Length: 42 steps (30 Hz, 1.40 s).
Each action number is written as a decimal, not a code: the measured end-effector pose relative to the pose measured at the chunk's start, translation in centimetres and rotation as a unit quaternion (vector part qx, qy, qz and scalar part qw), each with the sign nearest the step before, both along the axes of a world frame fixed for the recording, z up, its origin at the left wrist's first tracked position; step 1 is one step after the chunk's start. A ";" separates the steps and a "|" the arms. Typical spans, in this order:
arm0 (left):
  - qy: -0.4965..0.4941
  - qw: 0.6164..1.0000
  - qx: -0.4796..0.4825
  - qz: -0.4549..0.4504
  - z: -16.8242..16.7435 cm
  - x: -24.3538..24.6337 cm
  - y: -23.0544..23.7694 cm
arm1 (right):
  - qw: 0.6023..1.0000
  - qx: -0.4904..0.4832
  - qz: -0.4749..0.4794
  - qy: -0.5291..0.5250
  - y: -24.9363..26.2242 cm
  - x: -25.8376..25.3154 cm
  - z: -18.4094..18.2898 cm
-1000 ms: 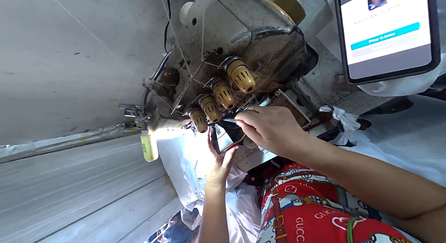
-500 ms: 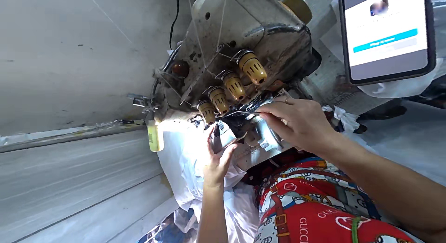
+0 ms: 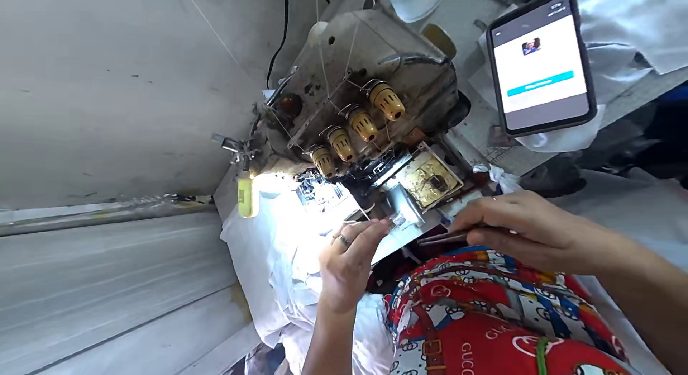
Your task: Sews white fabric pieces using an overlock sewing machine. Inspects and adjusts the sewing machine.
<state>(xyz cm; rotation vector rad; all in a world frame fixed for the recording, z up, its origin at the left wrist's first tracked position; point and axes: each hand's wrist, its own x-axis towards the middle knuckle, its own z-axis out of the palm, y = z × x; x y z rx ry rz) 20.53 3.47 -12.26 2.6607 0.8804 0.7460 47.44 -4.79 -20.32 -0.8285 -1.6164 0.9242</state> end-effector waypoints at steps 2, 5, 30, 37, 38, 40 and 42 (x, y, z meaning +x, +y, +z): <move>-0.013 1.000 -0.015 -0.005 0.6 -0.2 -1.2 | 0.999 -0.036 0.021 0.001 -0.2 -0.4 -0.2; -0.052 0.996 -0.069 -0.032 0.8 0.2 -3.9 | 0.992 -0.105 0.056 0.049 0.1 -1.5 0.8; 0.067 0.986 -0.063 -0.141 -1.3 -2.3 -3.8 | 0.960 -0.024 -0.235 -0.149 -1.5 -0.7 3.5; 0.007 0.968 -0.151 -0.198 -6.0 -1.3 -8.8 | 0.878 0.170 -0.386 -0.226 8.0 -1.5 7.9; -0.010 0.961 -0.186 -0.203 -6.6 -1.5 -9.2 | 0.876 0.174 -0.384 -0.236 8.6 -1.5 8.0; -0.050 0.936 -0.283 -0.202 -7.4 -2.0 -9.6 | 0.868 0.178 -0.392 -0.247 9.2 -1.6 8.3; -0.093 0.891 -0.398 -0.200 -7.7 -2.2 -9.8 | 0.861 0.161 -0.412 -0.253 9.5 -1.7 8.7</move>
